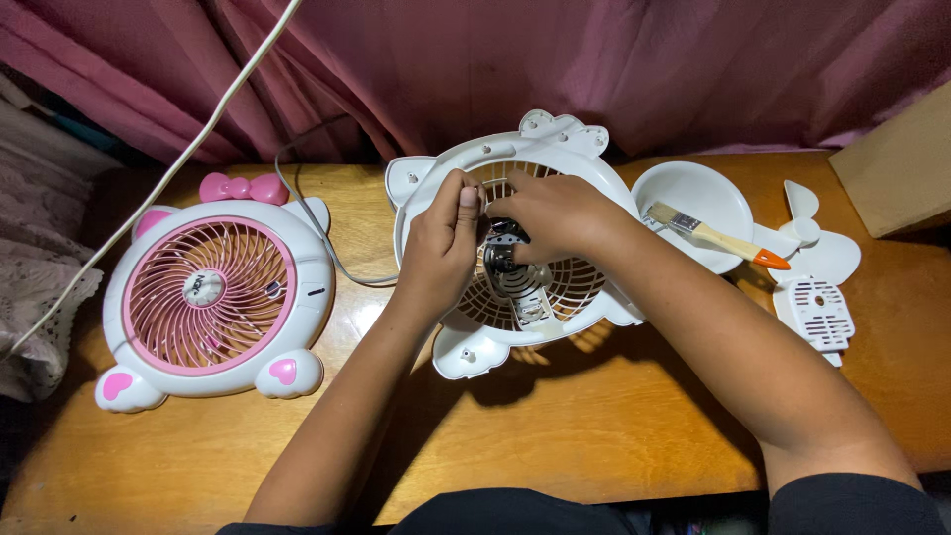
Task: The person disassembles a small white electric fan, removes the motor, and uses a paintbrush to clean the motor and internal components. They then reassemble the fan by placing the motor back and securing it with a screwdriver.
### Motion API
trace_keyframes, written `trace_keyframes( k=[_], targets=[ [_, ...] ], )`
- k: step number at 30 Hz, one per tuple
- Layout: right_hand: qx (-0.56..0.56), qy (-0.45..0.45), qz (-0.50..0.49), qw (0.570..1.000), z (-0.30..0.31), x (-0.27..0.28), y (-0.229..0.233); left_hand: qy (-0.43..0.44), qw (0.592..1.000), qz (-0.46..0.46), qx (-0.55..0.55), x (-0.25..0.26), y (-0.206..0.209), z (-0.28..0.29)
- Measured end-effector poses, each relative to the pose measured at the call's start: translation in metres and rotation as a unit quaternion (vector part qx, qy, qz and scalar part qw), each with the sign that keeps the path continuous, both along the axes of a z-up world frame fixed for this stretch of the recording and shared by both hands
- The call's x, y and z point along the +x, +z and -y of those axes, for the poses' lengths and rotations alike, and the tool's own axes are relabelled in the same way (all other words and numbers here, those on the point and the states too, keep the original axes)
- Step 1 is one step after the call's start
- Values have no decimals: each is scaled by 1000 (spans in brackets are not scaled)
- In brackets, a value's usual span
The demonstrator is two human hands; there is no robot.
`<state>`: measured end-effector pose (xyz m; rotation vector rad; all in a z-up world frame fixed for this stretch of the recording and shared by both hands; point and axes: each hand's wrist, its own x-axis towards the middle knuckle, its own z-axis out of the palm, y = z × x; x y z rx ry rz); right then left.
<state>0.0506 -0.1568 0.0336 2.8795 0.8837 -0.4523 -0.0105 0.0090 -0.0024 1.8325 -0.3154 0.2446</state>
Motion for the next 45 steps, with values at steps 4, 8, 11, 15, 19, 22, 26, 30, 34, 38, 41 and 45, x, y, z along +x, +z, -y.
trace_keyframes(
  k=[4, 8, 11, 15, 19, 22, 26, 30, 34, 38, 41, 45],
  targets=[
    [14, -5, 6, 1000, 3, -2, -1, -6, 999, 29, 12, -5, 3, 0],
    [77, 15, 61, 995, 5, -12, 0, -20, 997, 68, 14, -13, 6, -2],
    [142, 13, 93, 985, 4, -23, -2, -25, 995, 96, 9, -16, 6, -3],
    [83, -41, -27, 995, 1, -30, -10, 0, 999, 50, 9, -17, 2, -3],
    [108, -9, -20, 994, -3, -38, -22, 26, 994, 102, -29, -16, -2, -3],
    [93, -22, 0, 995, -6, -43, -30, 26, 994, 103, -30, -17, -5, -5],
    [70, 14, 58, 996, -7, -53, -37, 13, 998, 49, -39, -18, -7, -7],
    [27, 24, 66, 997, -6, -51, -42, 17, 997, 73, -34, -18, -9, -10],
    [66, 48, 113, 990, -2, -47, -49, 16, 997, 68, -26, -18, -10, -10],
    [93, 56, 124, 986, -1, -44, -59, 8, 997, 65, -34, -20, -11, -10],
    [100, 58, 130, 985, 1, -40, -66, 7, 997, 64, -30, -20, -12, -10],
    [94, 35, 123, 987, 2, -36, -76, 8, 997, 78, -19, -20, -14, -11]
  ],
)
